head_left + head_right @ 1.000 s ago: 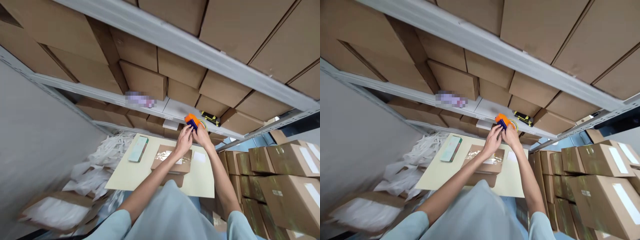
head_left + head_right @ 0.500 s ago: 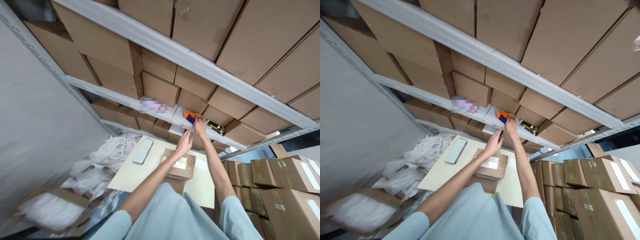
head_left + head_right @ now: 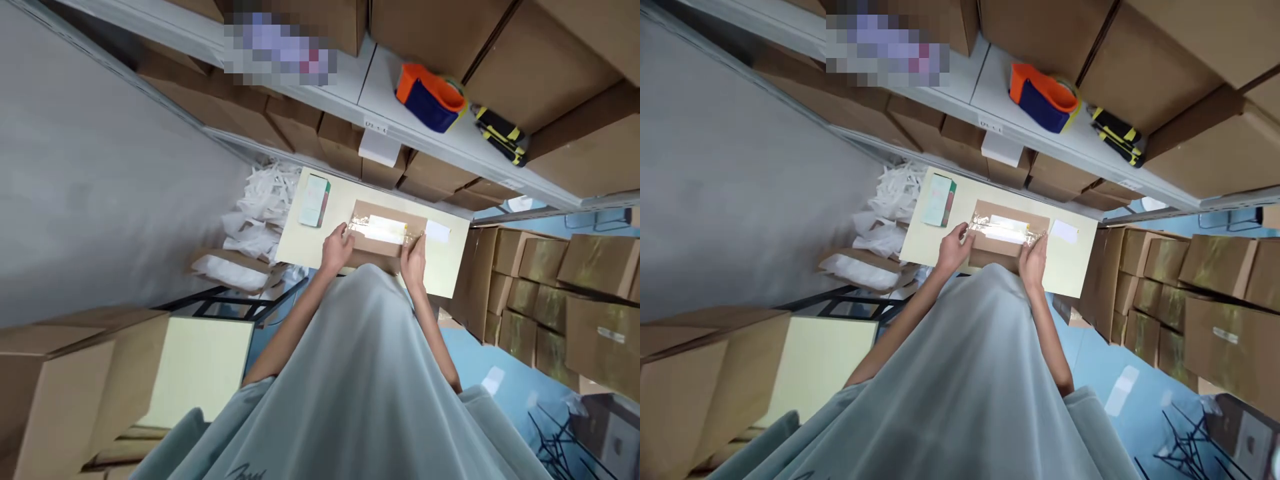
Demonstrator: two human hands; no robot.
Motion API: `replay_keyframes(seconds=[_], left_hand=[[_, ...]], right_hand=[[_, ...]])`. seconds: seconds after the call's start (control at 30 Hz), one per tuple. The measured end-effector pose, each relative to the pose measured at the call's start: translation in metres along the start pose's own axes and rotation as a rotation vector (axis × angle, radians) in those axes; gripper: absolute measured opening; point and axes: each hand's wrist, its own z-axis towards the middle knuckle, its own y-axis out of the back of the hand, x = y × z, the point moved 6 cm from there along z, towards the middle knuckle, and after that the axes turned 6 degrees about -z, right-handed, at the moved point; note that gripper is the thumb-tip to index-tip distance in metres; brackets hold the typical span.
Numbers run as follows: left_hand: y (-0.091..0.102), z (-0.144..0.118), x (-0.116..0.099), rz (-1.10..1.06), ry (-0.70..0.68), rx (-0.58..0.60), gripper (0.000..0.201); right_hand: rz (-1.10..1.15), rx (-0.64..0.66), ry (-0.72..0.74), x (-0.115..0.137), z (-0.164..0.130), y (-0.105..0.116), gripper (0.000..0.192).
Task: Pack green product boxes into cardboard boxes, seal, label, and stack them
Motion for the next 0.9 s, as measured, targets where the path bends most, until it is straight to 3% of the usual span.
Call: replay_keyframes(seconds=[0.2, 0.37, 0.5, 0.57, 0.7, 0.8, 0.9], left_hand=[[-0.033, 0.012, -0.037, 0.162, 0.022, 0.074, 0.079], [-0.046, 0.027, -0.036, 0.275, 0.164, 0.070, 0.100], [-0.045, 0.038, -0.022, 0.278, 0.122, 0.119, 0.073], [-0.042, 0.043, -0.019, 0.250, 0.080, 0.143, 0.059], [-0.036, 0.049, -0.023, 0.223, 0.057, 0.172, 0.053], [-0.028, 0.049, -0.027, 0.198, 0.052, 0.214, 0.050], [-0.008, 0.043, -0.029, 0.120, -0.004, 0.229, 0.050]], right_hand=[[-0.006, -0.085, -0.084, 0.000, 0.016, 0.005, 0.099], [-0.069, -0.092, -0.144, -0.004, 0.026, -0.003, 0.109], [-0.046, -0.014, -0.274, -0.028, 0.041, -0.012, 0.104], [0.007, 0.031, -0.243, -0.039, 0.050, -0.014, 0.092], [0.154, 0.068, -0.109, -0.050, 0.060, -0.009, 0.078], [0.212, 0.094, -0.139, -0.050, 0.056, -0.002, 0.075], [0.312, 0.107, -0.130, -0.039, 0.040, 0.011, 0.069]])
